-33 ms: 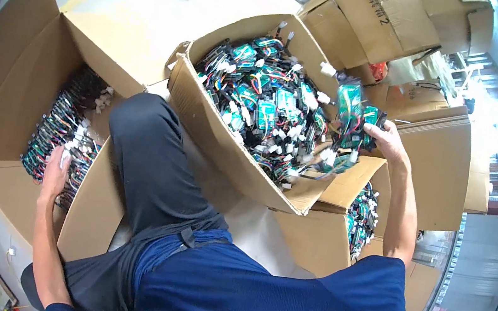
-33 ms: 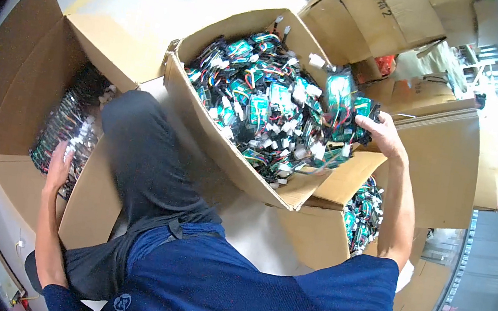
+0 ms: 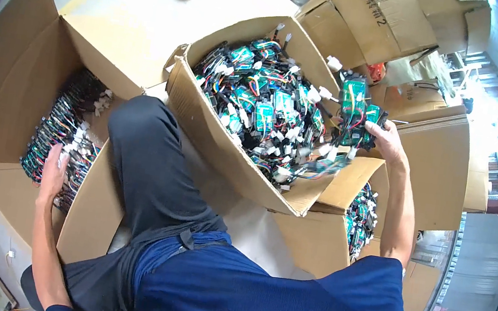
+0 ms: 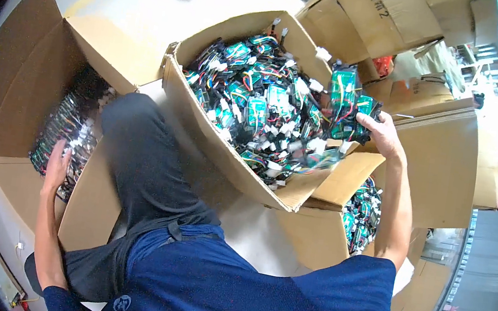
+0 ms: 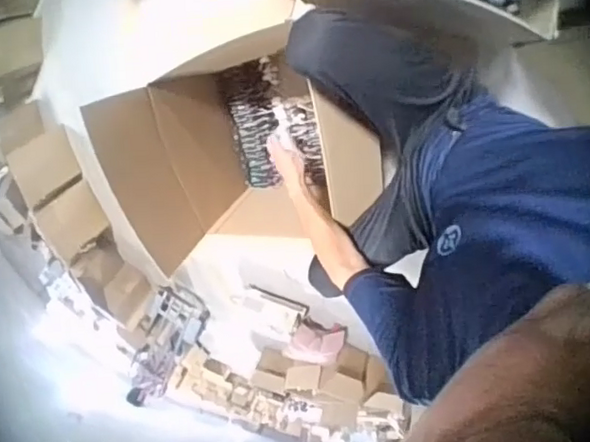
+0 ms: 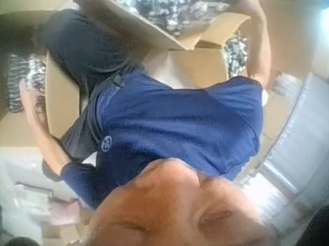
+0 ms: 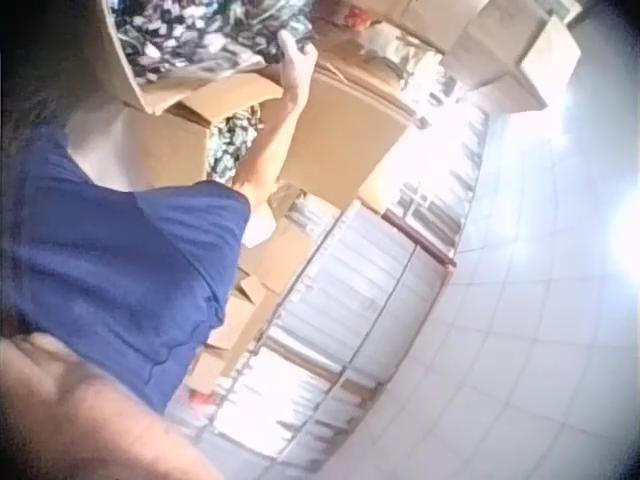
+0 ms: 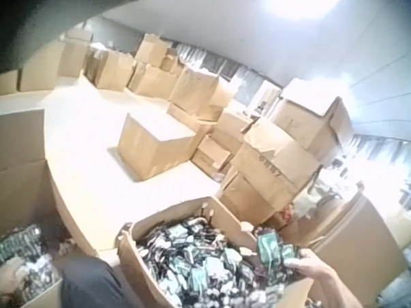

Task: The person organizes and packs electronic wiring harnesses and electronic components into cardboard boxes by hand.

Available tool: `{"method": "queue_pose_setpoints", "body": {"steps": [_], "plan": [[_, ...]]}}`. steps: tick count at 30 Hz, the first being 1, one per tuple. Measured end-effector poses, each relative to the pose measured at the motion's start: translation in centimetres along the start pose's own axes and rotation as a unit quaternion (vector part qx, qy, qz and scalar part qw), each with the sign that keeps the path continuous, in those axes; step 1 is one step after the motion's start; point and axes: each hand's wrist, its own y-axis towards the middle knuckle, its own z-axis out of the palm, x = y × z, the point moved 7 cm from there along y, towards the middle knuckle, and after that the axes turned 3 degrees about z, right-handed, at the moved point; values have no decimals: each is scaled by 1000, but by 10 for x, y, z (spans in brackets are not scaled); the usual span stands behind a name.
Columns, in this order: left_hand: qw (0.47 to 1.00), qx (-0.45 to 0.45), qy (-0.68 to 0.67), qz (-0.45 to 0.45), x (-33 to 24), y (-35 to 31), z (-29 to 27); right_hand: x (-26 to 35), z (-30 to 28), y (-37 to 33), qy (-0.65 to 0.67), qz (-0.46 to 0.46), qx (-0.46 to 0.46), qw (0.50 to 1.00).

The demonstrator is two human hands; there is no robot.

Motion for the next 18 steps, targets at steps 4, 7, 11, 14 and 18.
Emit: {"method": "queue_pose_setpoints", "body": {"steps": [4, 7, 11, 14, 18], "plan": [[995, -75, -50, 34, -75, 30, -58, -13, -3, 6, 23, -11, -47, 999], [990, -115, -60, 57, -110, 30, -90, -5, 25, 13, -21, -14, -21, 999], [977, -149, -88, 121, -157, 26, -111, 14, 44, 15, -103, -34, -4, 994], [965, -166, -93, 181, -210, 21, -125, 40, 49, 8, -93, -62, -5, 994], [933, -171, -221, 227, -286, 9, -129, 91, 49, -5, -42, -136, -82, 986]]}}
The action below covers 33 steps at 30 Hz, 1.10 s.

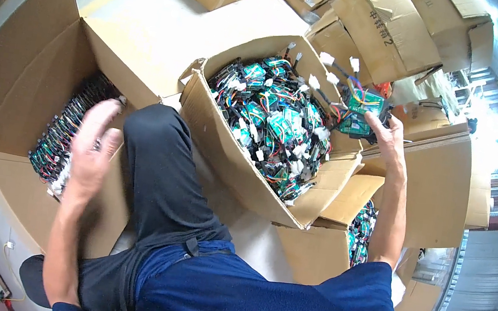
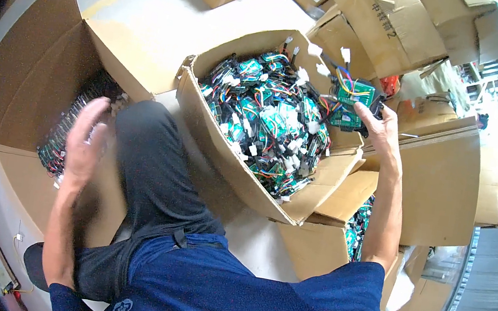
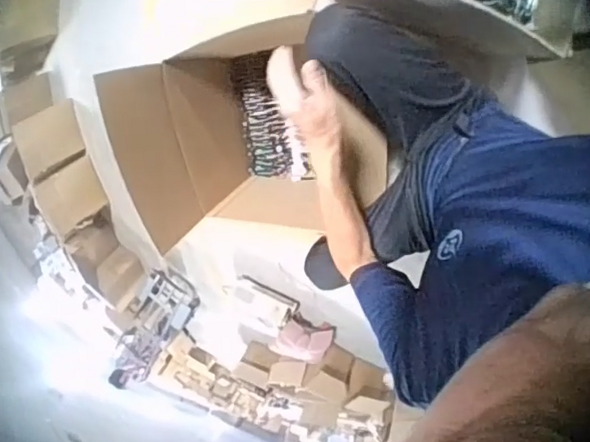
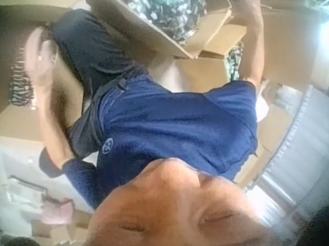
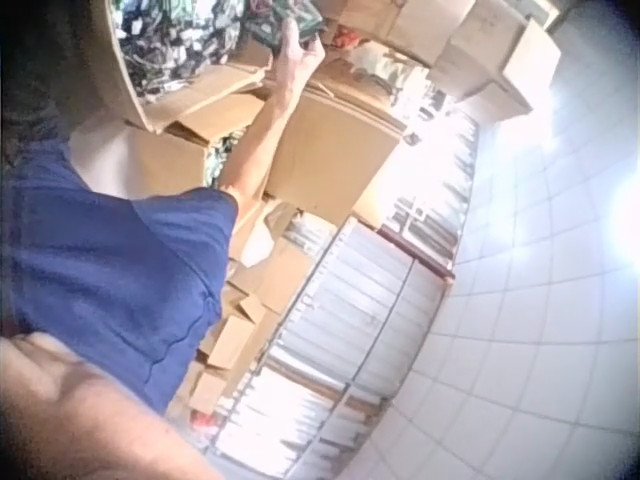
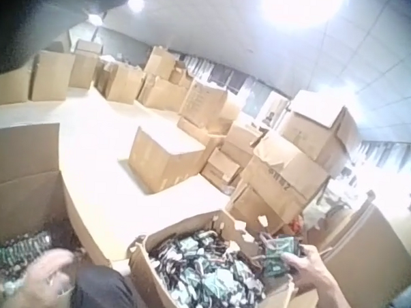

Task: The person organizes and packs electronic wiring harnesses and electronic components into cardboard boxes by hand.

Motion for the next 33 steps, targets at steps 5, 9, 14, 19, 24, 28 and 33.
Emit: {"method": "queue_pose_setpoints", "body": {"steps": [5, 9, 14, 19, 24, 28, 33], "plan": [[848, 71, -502, -153, -86, -2, 141, 89, 80, -36, 36, -182, -54, 981], [550, -26, -790, -270, -115, 29, 160, 149, 207, -111, -209, -501, -74, 837], [519, -66, -821, -227, -61, 11, 116, 167, 275, -149, -176, -515, 175, 820], [511, -101, -840, -150, -66, -1, 64, 181, 300, -119, -38, -405, 190, 894], [516, -126, -820, -215, -30, -41, 65, 168, 342, -133, 8, -342, 185, 921], [559, -185, -778, -220, -16, -47, 58, 139, 365, -121, 243, -130, 156, 948], [616, -181, -752, -152, -23, -50, 50, 153, 398, -145, 101, -250, 134, 954]]}}
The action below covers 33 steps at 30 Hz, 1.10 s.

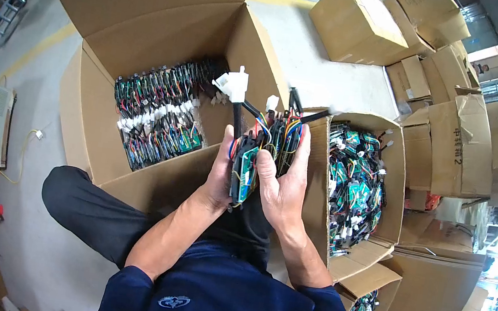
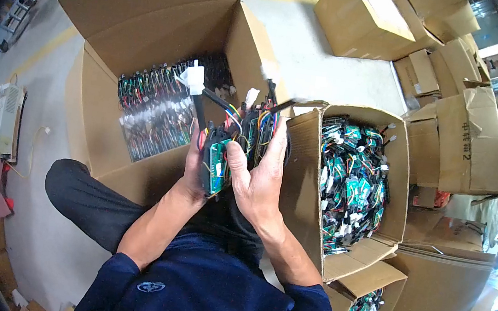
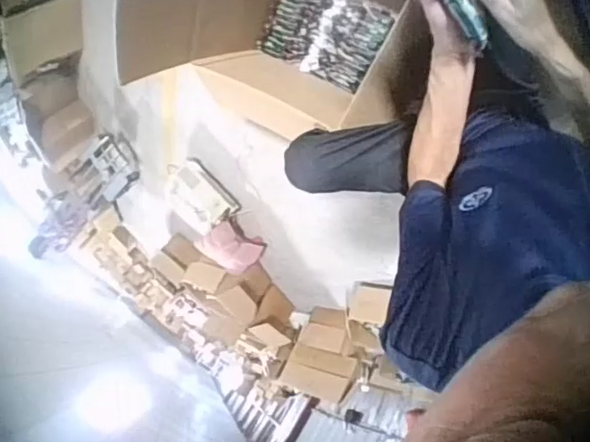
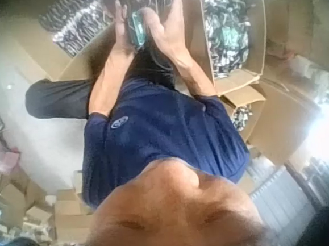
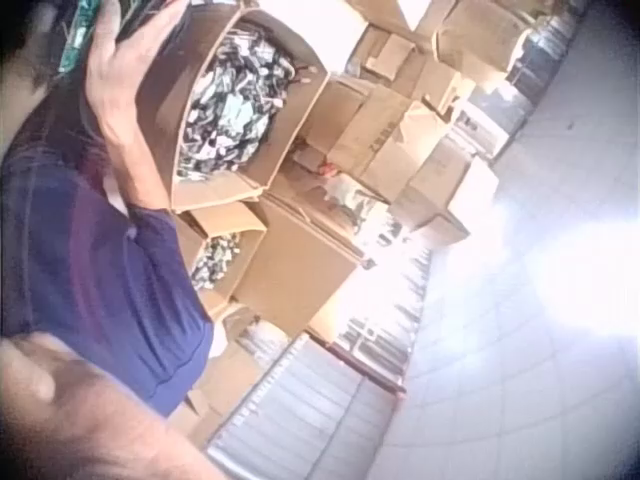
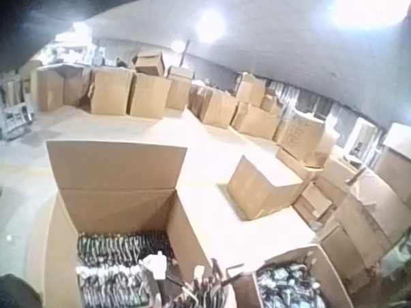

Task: The person organizes and packs electronic wiring harnesses and electronic components into cardboard boxes by hand.

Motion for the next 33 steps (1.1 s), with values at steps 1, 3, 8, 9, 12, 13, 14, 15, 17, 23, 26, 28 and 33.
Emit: {"method": "queue_pose_setpoints", "body": {"steps": [1, 3, 8, 9, 12, 13, 14, 15, 17, 23, 26, 28, 33], "plan": [[997, 12, 65, 30, -10, -1, 4, 9, 2, 2, -15, -12, 18, 1000], [995, -8, -100, -20, -3, -4, -4, 21, 4, 13, 81, 24, 67, 994], [980, -65, -187, 0, -3, -6, -21, -18, -5, 12, 306, 194, 30, 932], [987, -34, -157, 4, -9, -7, -17, -13, -4, 11, 332, 189, 16, 924], [982, 26, -189, 14, -13, -7, -21, -4, 0, 3, 332, 148, 15, 932], [992, -89, -86, 5, -10, -9, -24, 4, 4, 4, 295, 105, 5, 950], [988, -80, -129, -24, 0, -16, -32, 11, 8, 9, 215, 75, 10, 974], [981, -143, -131, -24, -5, -15, -12, 17, 12, 16, 133, 42, 14, 990], [971, -200, -124, -45, 4, -23, -32, 19, 14, 20, 40, -60, 25, 997], [974, -140, -173, -48, -11, -33, -45, 19, 10, 29, 182, 70, 38, 980], [975, -130, -179, -9, -20, -28, -62, 39, 14, 16, 114, -12, 39, 993], [977, -166, -136, 23, -22, -27, -54, 47, 24, 3, -25, -129, 48, 990], [982, -147, -119, 15, -38, -25, -57, 23, 46, -6, 47, -53, 135, 988]]}}
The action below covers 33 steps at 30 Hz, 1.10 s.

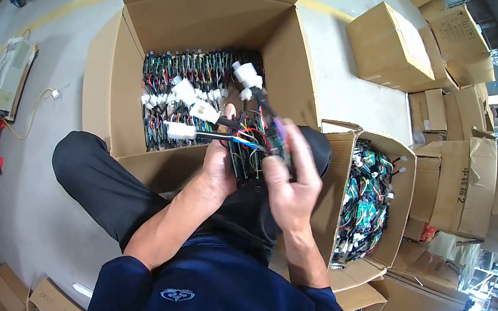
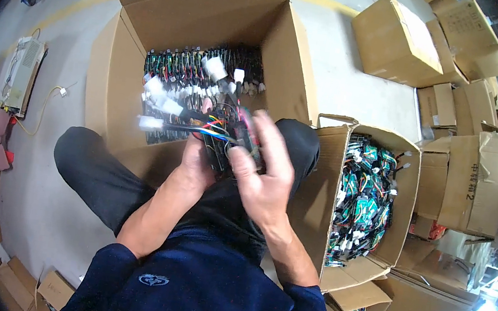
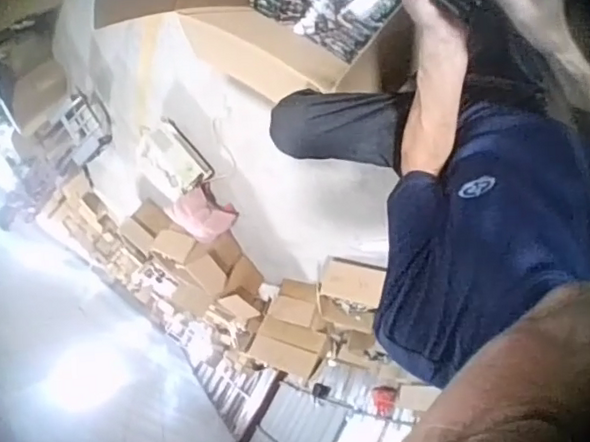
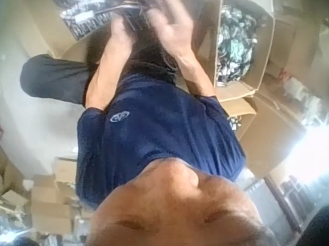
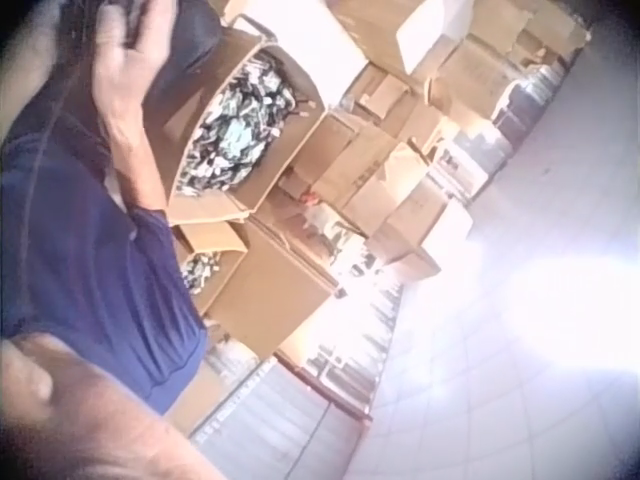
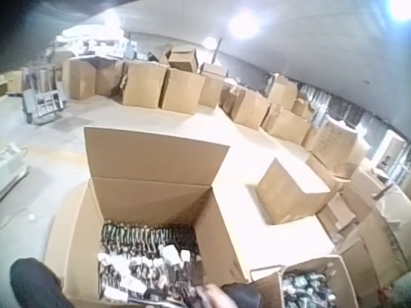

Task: The person organizes and packs electronic wiring harnesses and electronic components into cardboard boxes by hand.

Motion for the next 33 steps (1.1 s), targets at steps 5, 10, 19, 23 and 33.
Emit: {"method": "queue_pose_setpoints", "body": {"steps": [5, 10, 19, 23, 33], "plan": [[998, -43, -12, 38, 1, -1, -11, -9, -2, 6, 88, 97, -59, 990], [998, 20, -13, 55, 1, 3, 8, -13, 18, 10, 132, 82, 11, 988], [991, -5, 27, -130, 24, -21, 33, 36, -8, -22, 126, -65, -18, 990], [972, 117, 16, -202, 69, -7, 28, 6, -26, -38, -66, -15, -32, 997], [969, 158, -10, -189, 83, 2, 32, -185, -279, -121, -461, 238, -229, 824]]}}
